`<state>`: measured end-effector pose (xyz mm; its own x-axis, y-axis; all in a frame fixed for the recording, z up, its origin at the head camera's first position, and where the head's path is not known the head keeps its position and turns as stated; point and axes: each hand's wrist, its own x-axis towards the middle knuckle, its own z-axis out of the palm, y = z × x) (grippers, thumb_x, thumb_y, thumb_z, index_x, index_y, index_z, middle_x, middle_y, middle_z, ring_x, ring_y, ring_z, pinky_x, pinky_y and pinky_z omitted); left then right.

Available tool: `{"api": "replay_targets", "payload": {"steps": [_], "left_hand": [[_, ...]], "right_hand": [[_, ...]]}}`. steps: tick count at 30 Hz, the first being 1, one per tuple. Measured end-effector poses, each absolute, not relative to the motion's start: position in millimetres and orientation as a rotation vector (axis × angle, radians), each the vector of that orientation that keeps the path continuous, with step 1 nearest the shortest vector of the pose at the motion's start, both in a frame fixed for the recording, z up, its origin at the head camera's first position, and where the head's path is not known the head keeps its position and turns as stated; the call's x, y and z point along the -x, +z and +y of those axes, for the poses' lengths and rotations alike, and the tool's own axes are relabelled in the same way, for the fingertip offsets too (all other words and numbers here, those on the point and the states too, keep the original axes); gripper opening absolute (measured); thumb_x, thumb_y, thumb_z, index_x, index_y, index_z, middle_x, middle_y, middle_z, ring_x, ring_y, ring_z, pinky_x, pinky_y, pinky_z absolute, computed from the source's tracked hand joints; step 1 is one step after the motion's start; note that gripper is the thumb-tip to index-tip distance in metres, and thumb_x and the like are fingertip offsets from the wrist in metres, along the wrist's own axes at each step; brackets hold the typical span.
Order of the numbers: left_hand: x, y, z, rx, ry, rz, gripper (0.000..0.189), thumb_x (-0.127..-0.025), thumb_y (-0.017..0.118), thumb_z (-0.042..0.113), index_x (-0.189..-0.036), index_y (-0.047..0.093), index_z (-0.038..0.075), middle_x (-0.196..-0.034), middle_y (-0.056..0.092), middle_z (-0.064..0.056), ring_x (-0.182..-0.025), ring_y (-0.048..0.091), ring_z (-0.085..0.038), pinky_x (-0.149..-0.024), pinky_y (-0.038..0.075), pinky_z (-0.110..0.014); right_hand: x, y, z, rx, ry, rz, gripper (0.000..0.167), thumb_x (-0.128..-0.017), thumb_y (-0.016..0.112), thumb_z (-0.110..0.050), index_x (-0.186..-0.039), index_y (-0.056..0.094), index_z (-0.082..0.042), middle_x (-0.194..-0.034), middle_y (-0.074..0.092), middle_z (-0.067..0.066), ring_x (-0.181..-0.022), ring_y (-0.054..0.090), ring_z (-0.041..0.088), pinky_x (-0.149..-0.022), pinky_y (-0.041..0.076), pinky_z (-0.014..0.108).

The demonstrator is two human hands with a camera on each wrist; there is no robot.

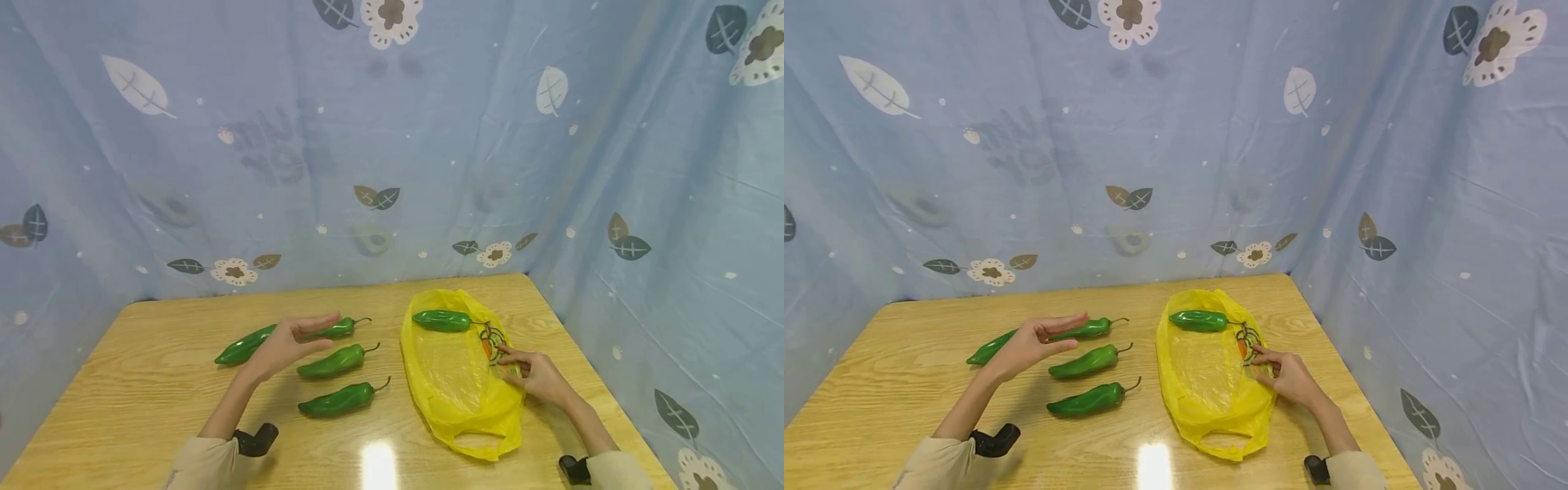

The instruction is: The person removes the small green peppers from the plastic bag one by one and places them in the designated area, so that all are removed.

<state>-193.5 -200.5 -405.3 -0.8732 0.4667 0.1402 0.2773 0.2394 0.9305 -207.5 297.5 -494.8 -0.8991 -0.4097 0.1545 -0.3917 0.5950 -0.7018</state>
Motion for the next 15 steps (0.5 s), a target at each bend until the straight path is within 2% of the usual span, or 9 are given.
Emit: {"api": "replay_targets", "payload": {"steps": [1, 2, 3, 6, 8, 10, 12, 13, 15], "left_hand": [[191, -405, -199, -0.711, 1.704, 2.329, 0.052, -0.090, 0.068, 0.021, -0.139, 0.051, 0.015, -0.142, 0.049, -0.007, -0.130, 0.045, -0.027, -0.096, 0.047, -0.033], [189, -406, -198, -0.717, 1.713, 2.315, 0.052, -0.090, 0.068, 0.020, -0.139, 0.051, 0.014, -0.142, 0.049, -0.009, -0.129, 0.046, -0.029, -0.096, 0.048, -0.032], [187, -407, -196, -0.725, 1.722, 2.298, 0.053, -0.090, 0.068, 0.019, -0.140, 0.051, 0.014, -0.142, 0.048, -0.010, -0.129, 0.046, -0.031, -0.095, 0.048, -0.032], [181, -410, -190, -0.749, 1.742, 2.238, 0.052, -0.090, 0.068, 0.017, -0.140, 0.051, 0.012, -0.141, 0.048, -0.011, -0.127, 0.046, -0.035, -0.095, 0.048, -0.032], [177, -413, -185, -0.766, 1.741, 2.192, 0.052, -0.090, 0.067, 0.016, -0.139, 0.051, 0.012, -0.142, 0.048, -0.010, -0.127, 0.046, -0.038, -0.095, 0.049, -0.032], [174, -416, -178, -0.786, 1.733, 2.159, 0.051, -0.090, 0.068, 0.016, -0.138, 0.052, 0.011, -0.142, 0.048, -0.010, -0.128, 0.045, -0.036, -0.095, 0.048, -0.032], [170, -419, -171, -0.802, 1.724, 2.124, 0.050, -0.090, 0.067, 0.014, -0.138, 0.053, 0.011, -0.143, 0.047, -0.011, -0.129, 0.045, -0.031, -0.097, 0.047, -0.035], [168, -420, -168, -0.810, 1.719, 2.107, 0.050, -0.090, 0.067, 0.014, -0.138, 0.053, 0.011, -0.143, 0.046, -0.012, -0.129, 0.046, -0.026, -0.097, 0.047, -0.036], [164, -421, -161, -0.840, 1.713, 2.075, 0.050, -0.090, 0.067, 0.013, -0.138, 0.053, 0.009, -0.144, 0.045, -0.013, -0.129, 0.046, -0.018, -0.099, 0.045, -0.038]], "right_hand": [[208, -495, 297, 0.700, -1.203, 2.799, 0.027, -0.082, 0.075, -0.004, -0.108, 0.071, 0.000, -0.133, 0.053, 0.023, -0.089, 0.065, 0.019, -0.057, 0.043, 0.018], [208, -495, 296, 0.701, -1.194, 2.806, 0.026, -0.082, 0.075, -0.005, -0.108, 0.071, 0.000, -0.133, 0.054, 0.022, -0.092, 0.065, 0.024, -0.058, 0.043, 0.017], [208, -495, 296, 0.706, -1.187, 2.813, 0.026, -0.082, 0.075, -0.006, -0.108, 0.071, 0.000, -0.133, 0.054, 0.022, -0.107, 0.061, 0.031, -0.061, 0.045, 0.018], [208, -494, 296, 0.698, -1.218, 2.792, 0.027, -0.082, 0.075, -0.007, -0.107, 0.071, 0.001, -0.133, 0.053, 0.024, -0.103, 0.062, 0.033, -0.057, 0.044, 0.018], [207, -494, 296, 0.695, -1.244, 2.768, 0.027, -0.083, 0.075, -0.007, -0.108, 0.070, 0.001, -0.134, 0.052, 0.025, -0.099, 0.063, 0.028, -0.053, 0.042, 0.019], [206, -493, 297, 0.696, -1.278, 2.751, 0.027, -0.082, 0.075, -0.006, -0.107, 0.070, 0.002, -0.134, 0.052, 0.026, -0.104, 0.061, 0.023, -0.052, 0.042, 0.021], [205, -493, 298, 0.697, -1.296, 2.737, 0.027, -0.082, 0.075, -0.005, -0.108, 0.070, 0.002, -0.134, 0.051, 0.027, -0.083, 0.063, 0.012, -0.050, 0.039, 0.020], [205, -493, 298, 0.698, -1.295, 2.737, 0.027, -0.082, 0.075, -0.005, -0.108, 0.070, 0.002, -0.134, 0.051, 0.027, -0.069, 0.057, 0.005, -0.048, 0.036, 0.020], [205, -493, 297, 0.708, -1.283, 2.742, 0.027, -0.082, 0.074, -0.004, -0.108, 0.070, 0.001, -0.134, 0.051, 0.027, -0.051, 0.035, -0.002, -0.045, 0.030, 0.019]]}}
